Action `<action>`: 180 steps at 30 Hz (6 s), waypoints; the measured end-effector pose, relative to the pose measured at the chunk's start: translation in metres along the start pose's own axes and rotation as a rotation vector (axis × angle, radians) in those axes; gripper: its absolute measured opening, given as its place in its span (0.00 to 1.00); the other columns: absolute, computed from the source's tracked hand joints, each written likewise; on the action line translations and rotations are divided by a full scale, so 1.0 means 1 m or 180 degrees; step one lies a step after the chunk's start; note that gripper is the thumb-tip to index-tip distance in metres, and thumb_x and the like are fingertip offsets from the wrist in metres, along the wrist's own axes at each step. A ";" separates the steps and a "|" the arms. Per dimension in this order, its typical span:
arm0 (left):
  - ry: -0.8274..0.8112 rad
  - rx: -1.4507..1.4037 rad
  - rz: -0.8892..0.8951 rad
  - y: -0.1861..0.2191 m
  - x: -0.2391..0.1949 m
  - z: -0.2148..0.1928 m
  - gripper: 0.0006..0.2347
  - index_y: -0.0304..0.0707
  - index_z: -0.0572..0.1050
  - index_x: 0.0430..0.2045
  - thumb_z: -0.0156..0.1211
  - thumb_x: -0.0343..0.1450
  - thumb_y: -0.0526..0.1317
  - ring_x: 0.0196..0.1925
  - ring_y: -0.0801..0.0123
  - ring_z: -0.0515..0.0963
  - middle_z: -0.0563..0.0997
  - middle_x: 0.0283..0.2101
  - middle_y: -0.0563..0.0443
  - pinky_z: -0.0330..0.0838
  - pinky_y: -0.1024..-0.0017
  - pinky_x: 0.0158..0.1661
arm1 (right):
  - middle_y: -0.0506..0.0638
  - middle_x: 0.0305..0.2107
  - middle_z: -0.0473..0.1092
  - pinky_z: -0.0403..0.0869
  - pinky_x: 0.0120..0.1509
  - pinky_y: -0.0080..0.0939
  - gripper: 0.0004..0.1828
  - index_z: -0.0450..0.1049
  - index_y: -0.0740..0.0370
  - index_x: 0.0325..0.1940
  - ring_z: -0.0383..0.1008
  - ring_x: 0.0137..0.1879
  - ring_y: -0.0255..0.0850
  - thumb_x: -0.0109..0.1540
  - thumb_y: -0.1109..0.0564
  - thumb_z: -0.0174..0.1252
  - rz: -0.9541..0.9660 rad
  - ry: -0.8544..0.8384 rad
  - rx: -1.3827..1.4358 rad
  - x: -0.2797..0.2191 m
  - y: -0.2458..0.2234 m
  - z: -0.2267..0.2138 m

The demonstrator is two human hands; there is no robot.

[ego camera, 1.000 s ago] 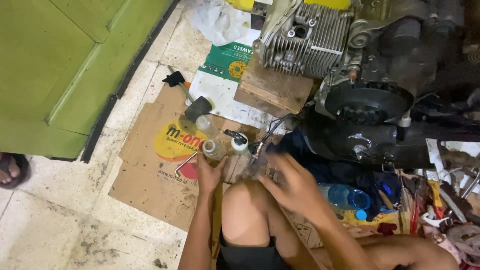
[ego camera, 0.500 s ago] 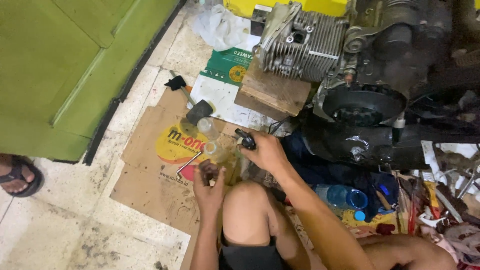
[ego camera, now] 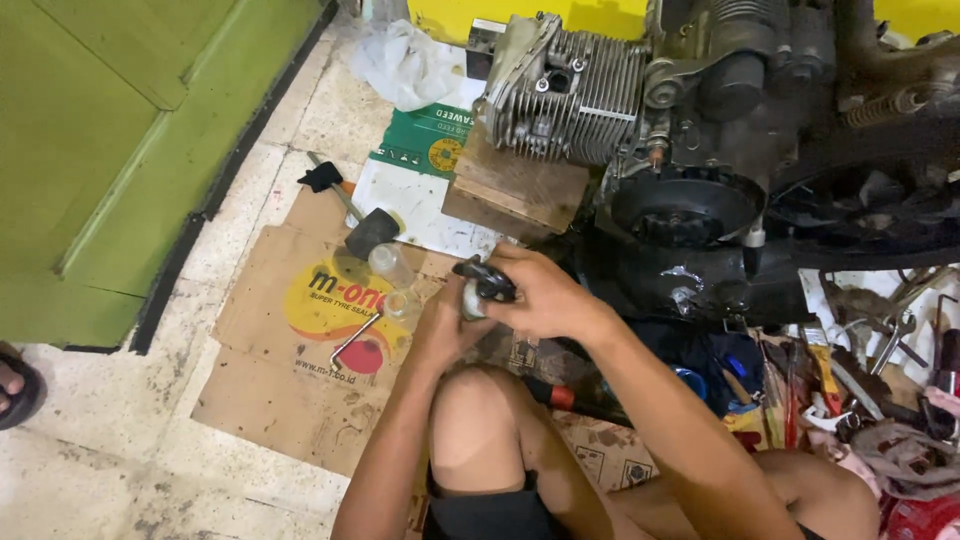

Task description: Washing and cleaning a black plastic engine cover using water and cleaning solution.

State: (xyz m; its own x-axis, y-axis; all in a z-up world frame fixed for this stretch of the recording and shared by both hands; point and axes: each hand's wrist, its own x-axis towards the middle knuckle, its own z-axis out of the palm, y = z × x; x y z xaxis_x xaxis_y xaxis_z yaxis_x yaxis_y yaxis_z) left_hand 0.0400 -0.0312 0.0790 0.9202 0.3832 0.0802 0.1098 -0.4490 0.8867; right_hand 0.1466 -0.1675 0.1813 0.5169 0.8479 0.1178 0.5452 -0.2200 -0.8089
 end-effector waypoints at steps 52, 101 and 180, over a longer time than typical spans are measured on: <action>-0.0157 0.0177 0.0388 0.006 0.015 0.005 0.39 0.27 0.55 0.63 0.71 0.59 0.35 0.53 0.39 0.75 0.75 0.51 0.28 0.73 0.49 0.49 | 0.66 0.42 0.72 0.76 0.46 0.57 0.20 0.75 0.64 0.50 0.74 0.48 0.64 0.56 0.53 0.56 0.1040 -0.1189 -0.1250 0.036 -0.036 -0.027; -0.0052 -0.0196 -0.0516 -0.050 -0.021 0.029 0.28 0.28 0.60 0.53 0.69 0.63 0.40 0.59 0.35 0.68 0.72 0.53 0.29 0.66 0.45 0.56 | 0.65 0.59 0.59 0.72 0.54 0.67 0.34 0.59 0.55 0.66 0.66 0.58 0.68 0.55 0.63 0.55 -0.0241 -0.1204 -0.1221 0.115 0.030 0.094; 0.0287 0.0197 -0.0749 -0.055 -0.028 0.035 0.24 0.24 0.63 0.49 0.67 0.67 0.41 0.47 0.32 0.75 0.76 0.41 0.22 0.70 0.41 0.45 | 0.48 0.44 0.68 0.56 0.43 0.46 0.16 0.74 0.46 0.46 0.69 0.47 0.48 0.54 0.59 0.54 -0.0499 0.1144 -0.3297 -0.238 0.024 -0.090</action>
State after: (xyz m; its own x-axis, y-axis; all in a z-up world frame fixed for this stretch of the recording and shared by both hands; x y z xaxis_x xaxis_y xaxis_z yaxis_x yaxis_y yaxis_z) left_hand 0.0216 -0.0452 0.0124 0.8296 0.5522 -0.0823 0.3423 -0.3866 0.8564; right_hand 0.0956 -0.4179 0.1856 0.4638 0.7492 0.4728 0.8231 -0.5619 0.0830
